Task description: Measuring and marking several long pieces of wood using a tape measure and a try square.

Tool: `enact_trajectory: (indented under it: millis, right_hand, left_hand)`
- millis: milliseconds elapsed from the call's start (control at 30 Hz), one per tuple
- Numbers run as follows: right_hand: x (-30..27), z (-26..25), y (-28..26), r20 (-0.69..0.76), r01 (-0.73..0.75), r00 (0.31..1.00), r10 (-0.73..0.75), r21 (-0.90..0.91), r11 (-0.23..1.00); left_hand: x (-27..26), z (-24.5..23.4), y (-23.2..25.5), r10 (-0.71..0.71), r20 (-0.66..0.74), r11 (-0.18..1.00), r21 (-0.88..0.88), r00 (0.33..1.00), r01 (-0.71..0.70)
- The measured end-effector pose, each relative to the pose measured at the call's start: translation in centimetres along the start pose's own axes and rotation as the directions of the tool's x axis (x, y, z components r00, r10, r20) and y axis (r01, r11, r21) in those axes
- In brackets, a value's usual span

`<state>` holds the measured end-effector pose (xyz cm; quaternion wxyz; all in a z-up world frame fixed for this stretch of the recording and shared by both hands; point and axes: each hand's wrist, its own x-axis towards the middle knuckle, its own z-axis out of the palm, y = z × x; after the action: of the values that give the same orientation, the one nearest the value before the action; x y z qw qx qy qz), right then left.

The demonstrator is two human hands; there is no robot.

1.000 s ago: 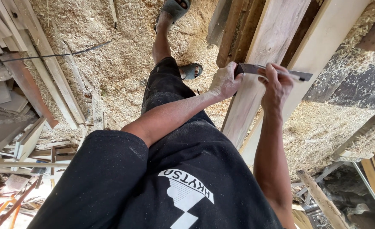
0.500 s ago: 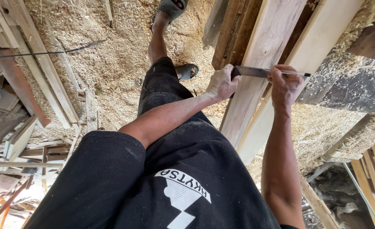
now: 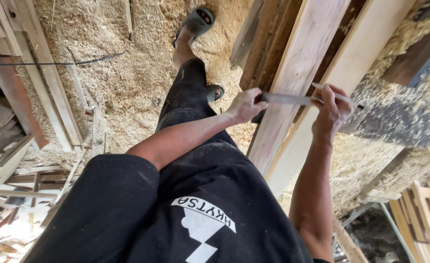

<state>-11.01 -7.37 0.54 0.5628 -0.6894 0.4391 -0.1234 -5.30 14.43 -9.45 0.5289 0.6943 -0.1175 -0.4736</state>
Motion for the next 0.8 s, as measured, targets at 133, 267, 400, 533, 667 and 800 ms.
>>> enact_trajectory:
  millis: [133, 267, 400, 533, 667, 800]
  right_hand:
    - [0.0, -1.4, -0.7, -0.190, 0.035, 0.982, 0.002, 0.193, 0.981]
    - [1.0, -0.6, 2.4, -0.359, -0.021, 0.928, 0.098, 0.210, 0.977]
    - [2.4, 5.1, 1.6, -0.234, -0.106, 0.968, 0.088, -0.065, 0.992]
    - [4.3, 8.9, 0.6, -0.107, -0.069, 0.994, -0.017, -0.749, 0.659]
    - [5.3, 10.0, 0.6, -0.010, 0.050, 0.995, -0.098, -0.811, 0.582]
    - [4.1, 10.5, 0.9, -0.009, -0.062, 0.995, 0.104, -0.855, 0.515]
  left_hand:
    - [-0.3, -3.0, 2.0, 0.190, -0.036, 0.982, -0.001, 0.981, -0.190]
    - [5.0, -5.7, 4.2, 0.117, -0.083, 0.982, -0.136, 0.990, -0.128]
    - [12.9, -8.9, 4.1, 0.208, -0.200, 0.971, -0.076, 0.958, -0.226]
    - [15.5, -13.5, 10.2, -0.017, -0.050, 1.000, 0.016, 0.999, 0.018]
    - [18.6, -14.1, 9.5, -0.018, -0.038, 1.000, -0.005, 0.999, 0.018]
    - [20.9, -12.3, 5.5, 0.278, -0.207, 0.961, 0.061, 0.938, -0.271]
